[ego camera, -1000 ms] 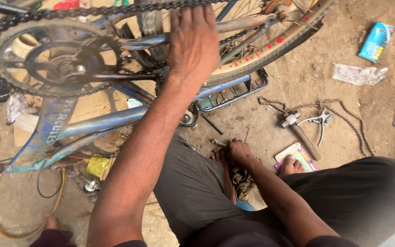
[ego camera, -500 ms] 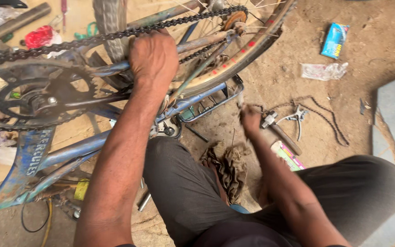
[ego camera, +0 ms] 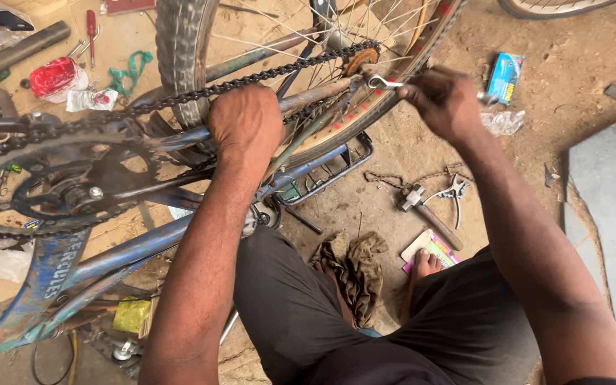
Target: The person is repairing a bicycle chain. They use pliers to connect the chain links, route the chain around the gears, and apply lubricant from a bottle to the chain.
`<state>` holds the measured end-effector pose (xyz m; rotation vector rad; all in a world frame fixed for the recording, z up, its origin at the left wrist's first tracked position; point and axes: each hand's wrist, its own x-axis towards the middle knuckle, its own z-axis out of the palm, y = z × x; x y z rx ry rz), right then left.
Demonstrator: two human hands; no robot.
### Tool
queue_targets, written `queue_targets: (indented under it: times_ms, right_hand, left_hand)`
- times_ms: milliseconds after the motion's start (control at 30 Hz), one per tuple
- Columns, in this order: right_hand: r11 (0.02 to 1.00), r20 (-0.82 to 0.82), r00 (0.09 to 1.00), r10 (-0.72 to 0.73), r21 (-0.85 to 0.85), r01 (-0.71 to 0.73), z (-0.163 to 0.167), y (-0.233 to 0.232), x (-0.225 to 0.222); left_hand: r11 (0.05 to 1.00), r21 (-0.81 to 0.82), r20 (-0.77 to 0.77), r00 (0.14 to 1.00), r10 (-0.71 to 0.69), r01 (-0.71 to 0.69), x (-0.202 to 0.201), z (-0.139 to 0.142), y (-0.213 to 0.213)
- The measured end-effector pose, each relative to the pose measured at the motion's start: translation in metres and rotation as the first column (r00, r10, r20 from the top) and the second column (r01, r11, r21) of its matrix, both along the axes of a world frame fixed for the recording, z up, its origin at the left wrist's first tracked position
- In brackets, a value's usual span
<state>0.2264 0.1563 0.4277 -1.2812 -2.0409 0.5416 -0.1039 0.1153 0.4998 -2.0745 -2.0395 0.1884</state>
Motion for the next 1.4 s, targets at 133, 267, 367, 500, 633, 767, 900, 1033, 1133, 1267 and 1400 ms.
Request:
queue_targets:
  times_ms: [133, 267, 367, 500, 633, 767, 900, 1033, 1133, 1267, 1400]
  right_hand:
    - [0.976, 0.238, 0.971, -0.018, 0.215, -0.035, 0.002, 0.024, 0.014]
    - [0.932, 0.331, 0.943, -0.028, 0.351, -0.095, -0.011, 0.034, 0.021]
    - [0.958, 0.146, 0.989, 0.015, 0.28, -0.056, -0.027, 0.029, 0.011]
    - [0.981, 0.05, 0.999, -0.014, 0.195, 0.004, -0.03, 0.024, 0.013]
    - [0.998, -0.087, 0.996, 0.027, 0.051, -0.022, -0.017, 0.025, 0.022]
    - [0.983, -0.681, 0.719, -0.141, -0.184, 0.018, -0.013, 0.025, 0.007]
    - [0.994, -0.898, 0.439, -0.028, -0.074, -0.087, -0.013, 0.031, -0.009]
    - [0.983, -0.914, 0.393, -0.098, -0.151, -0.107, -0.015, 0.034, -0.014]
    - [0.98, -0.913, 0.393, -0.11, -0.165, -0.109, -0.015, 0.034, -0.016]
    - [0.985, -0.958, 0.265, -0.112, -0.141, -0.095, -0.007, 0.033, -0.02]
    - [0.993, -0.993, 0.118, 0.018, 0.004, -0.118, 0.009, 0.033, -0.024]
  left_hand:
    - [0.998, 0.069, 0.012, 1.0, 0.014, -0.014, 0.001, 0.001, -0.002]
    - [0.991, 0.134, -0.01, 1.0, -0.019, 0.02, 0.001, 0.0, -0.004]
    - [0.991, 0.132, -0.01, 1.0, -0.018, 0.019, 0.001, 0.002, -0.005]
    - [0.988, 0.155, 0.013, 1.0, -0.014, 0.012, 0.003, 0.004, -0.008]
    - [0.997, 0.083, 0.019, 1.0, -0.004, 0.002, 0.004, 0.005, -0.008]
    - [0.999, 0.044, 0.031, 0.999, 0.016, -0.017, 0.006, 0.005, -0.006]
    - [0.999, 0.021, 0.047, 0.998, 0.033, -0.034, 0.009, 0.006, -0.005]
    - [0.998, -0.025, 0.049, 0.997, 0.055, -0.054, 0.01, 0.008, -0.005]
    - [0.998, -0.032, 0.059, 0.997, 0.057, -0.055, 0.009, 0.009, -0.005]
    - [0.999, 0.009, 0.066, 0.997, 0.041, -0.042, 0.007, 0.011, -0.004]
    - [0.999, 0.02, 0.028, 0.998, 0.05, -0.051, 0.009, 0.009, -0.004]
